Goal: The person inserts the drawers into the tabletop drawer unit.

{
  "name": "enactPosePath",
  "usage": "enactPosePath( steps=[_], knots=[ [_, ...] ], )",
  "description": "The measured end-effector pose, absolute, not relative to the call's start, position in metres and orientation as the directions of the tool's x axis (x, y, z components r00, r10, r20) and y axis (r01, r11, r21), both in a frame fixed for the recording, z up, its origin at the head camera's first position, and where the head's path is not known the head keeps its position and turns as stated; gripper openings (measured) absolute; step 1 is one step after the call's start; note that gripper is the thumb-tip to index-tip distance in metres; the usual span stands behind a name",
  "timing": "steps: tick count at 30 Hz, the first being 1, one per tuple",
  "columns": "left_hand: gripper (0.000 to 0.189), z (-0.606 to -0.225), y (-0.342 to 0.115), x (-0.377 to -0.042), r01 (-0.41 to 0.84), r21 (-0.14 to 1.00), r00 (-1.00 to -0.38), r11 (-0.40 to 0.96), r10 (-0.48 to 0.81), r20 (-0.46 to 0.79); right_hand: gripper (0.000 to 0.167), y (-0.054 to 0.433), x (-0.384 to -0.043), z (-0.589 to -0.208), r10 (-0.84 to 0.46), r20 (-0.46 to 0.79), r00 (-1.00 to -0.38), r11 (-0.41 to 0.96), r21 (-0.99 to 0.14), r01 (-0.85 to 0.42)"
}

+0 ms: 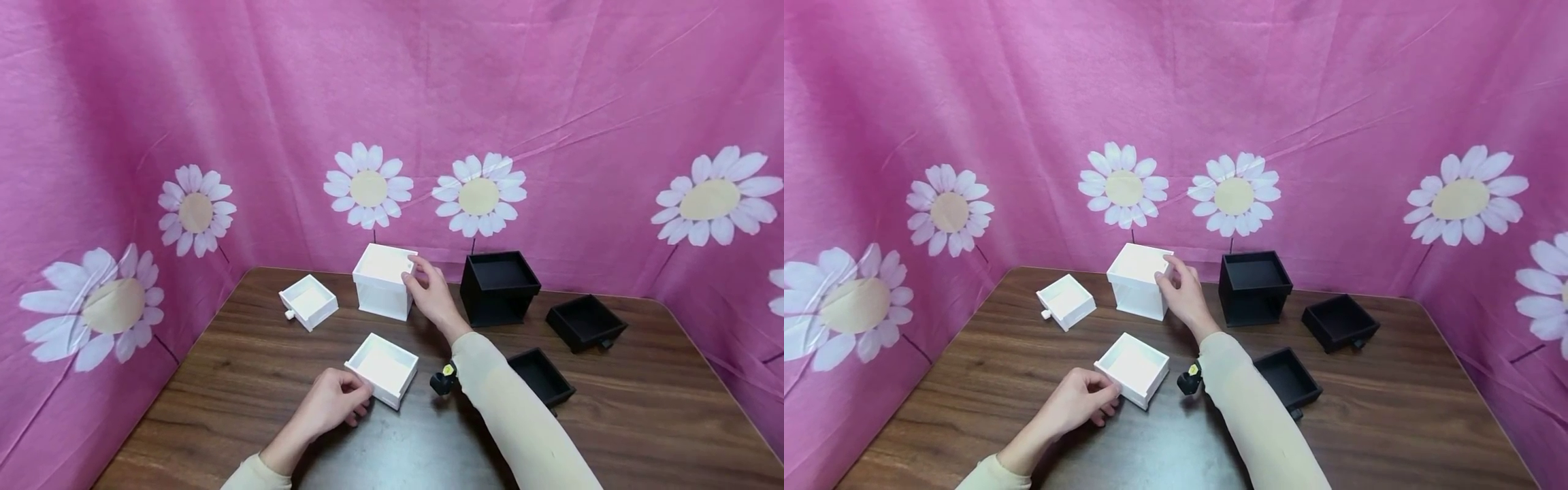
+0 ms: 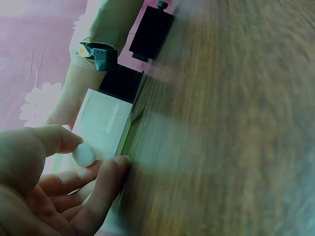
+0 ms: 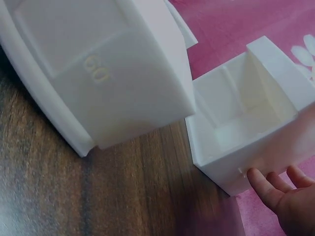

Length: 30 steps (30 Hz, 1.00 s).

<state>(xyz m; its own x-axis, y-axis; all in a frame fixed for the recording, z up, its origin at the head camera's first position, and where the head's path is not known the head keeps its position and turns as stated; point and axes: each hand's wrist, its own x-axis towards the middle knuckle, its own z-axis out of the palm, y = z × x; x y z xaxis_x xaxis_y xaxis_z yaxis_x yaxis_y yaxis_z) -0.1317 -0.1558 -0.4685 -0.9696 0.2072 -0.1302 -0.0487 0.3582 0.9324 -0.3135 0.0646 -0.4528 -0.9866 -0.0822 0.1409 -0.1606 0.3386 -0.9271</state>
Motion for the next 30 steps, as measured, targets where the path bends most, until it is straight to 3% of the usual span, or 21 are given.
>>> enactPosePath(
  steps=[30],
  knots=[
    [0.023, -0.4724, -0.1529, -0.1408, -0.098, 0.967, -0.988, 0.235, 0.092, -0.122, 0.056, 0.0685, -0.3134, -0.4483, -0.105, 0.109, -0.988, 0.309, -0.941, -0.137]
  ],
)
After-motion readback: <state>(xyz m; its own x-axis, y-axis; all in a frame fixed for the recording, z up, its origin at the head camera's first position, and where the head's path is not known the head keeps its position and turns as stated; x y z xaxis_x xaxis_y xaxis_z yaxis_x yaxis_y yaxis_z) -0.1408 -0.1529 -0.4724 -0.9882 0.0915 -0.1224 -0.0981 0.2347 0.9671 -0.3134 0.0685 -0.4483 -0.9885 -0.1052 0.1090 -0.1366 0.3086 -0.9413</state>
